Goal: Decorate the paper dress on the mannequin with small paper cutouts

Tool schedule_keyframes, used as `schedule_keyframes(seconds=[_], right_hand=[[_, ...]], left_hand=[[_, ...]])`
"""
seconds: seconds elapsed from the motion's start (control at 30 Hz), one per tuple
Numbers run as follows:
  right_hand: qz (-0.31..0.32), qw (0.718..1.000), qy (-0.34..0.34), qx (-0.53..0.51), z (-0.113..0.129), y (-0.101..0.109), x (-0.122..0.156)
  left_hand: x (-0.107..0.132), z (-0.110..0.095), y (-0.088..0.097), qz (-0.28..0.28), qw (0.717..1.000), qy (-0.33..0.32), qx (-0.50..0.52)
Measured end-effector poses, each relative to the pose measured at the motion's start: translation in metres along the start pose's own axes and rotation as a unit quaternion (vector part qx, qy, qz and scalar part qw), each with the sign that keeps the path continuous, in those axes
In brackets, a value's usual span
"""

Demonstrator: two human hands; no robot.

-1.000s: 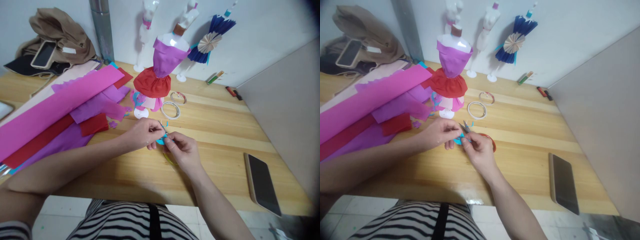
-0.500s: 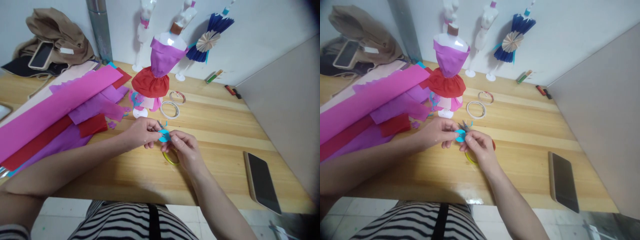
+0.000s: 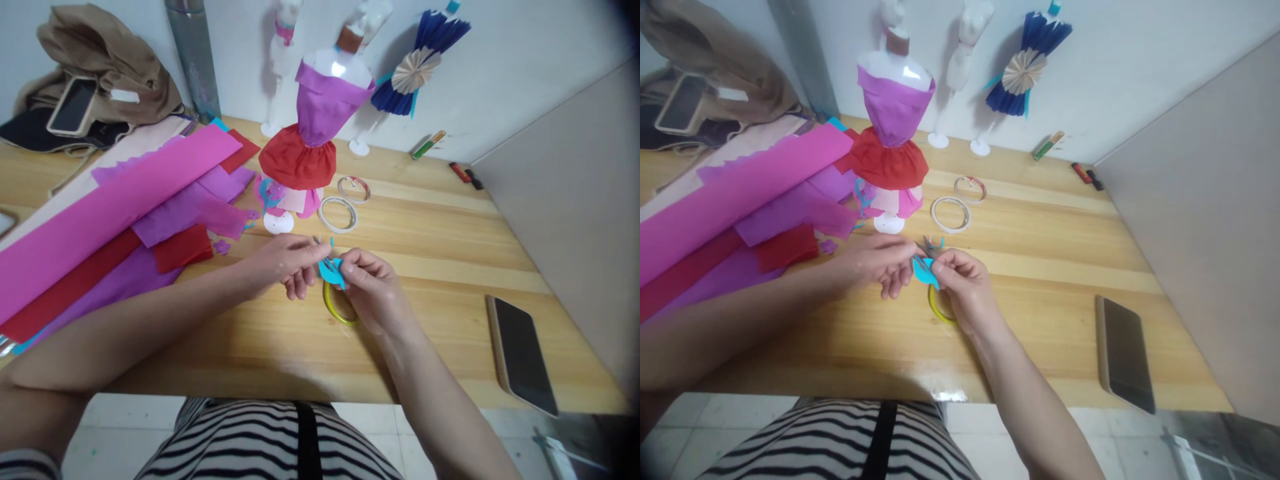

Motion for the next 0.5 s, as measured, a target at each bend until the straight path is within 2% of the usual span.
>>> schedule_keyframes(seconds=[0.1, 0.2, 0.33, 0.5], right_hand=[[-0.009, 0.998, -0.02, -0.052, -0.001, 0.004, -0.003], [-0.016, 0.995, -0.038, -0.087, -0.004, 0.006, -0.005], [-0.023, 0.991, -0.042, -0.128, -0.009, 0.004, -0.005], [-0.024, 0.985, -0.039, -0.165, -0.01, -0.002, -0.004]], left_hand=[[-0.003, 0.01, -0.002, 0.032, 0.996, 0.034, 0.074], [-0.003, 0.017, -0.005, 0.039, 0.994, 0.043, 0.089], [0.0, 0.017, -0.01, 0.038, 0.998, 0.021, 0.05], [0.002, 0.011, -0.011, 0.003, 0.999, -0.019, 0.035]])
Point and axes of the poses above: each hand's wrist, its own x-axis away from the middle knuckle, its own y-axis out of the back of the hand, z = x × y, the point moved 4 cm from there along -x, towards the middle knuckle, and after that the axes turned 13 degrees about -x, right-handed, at the moved point
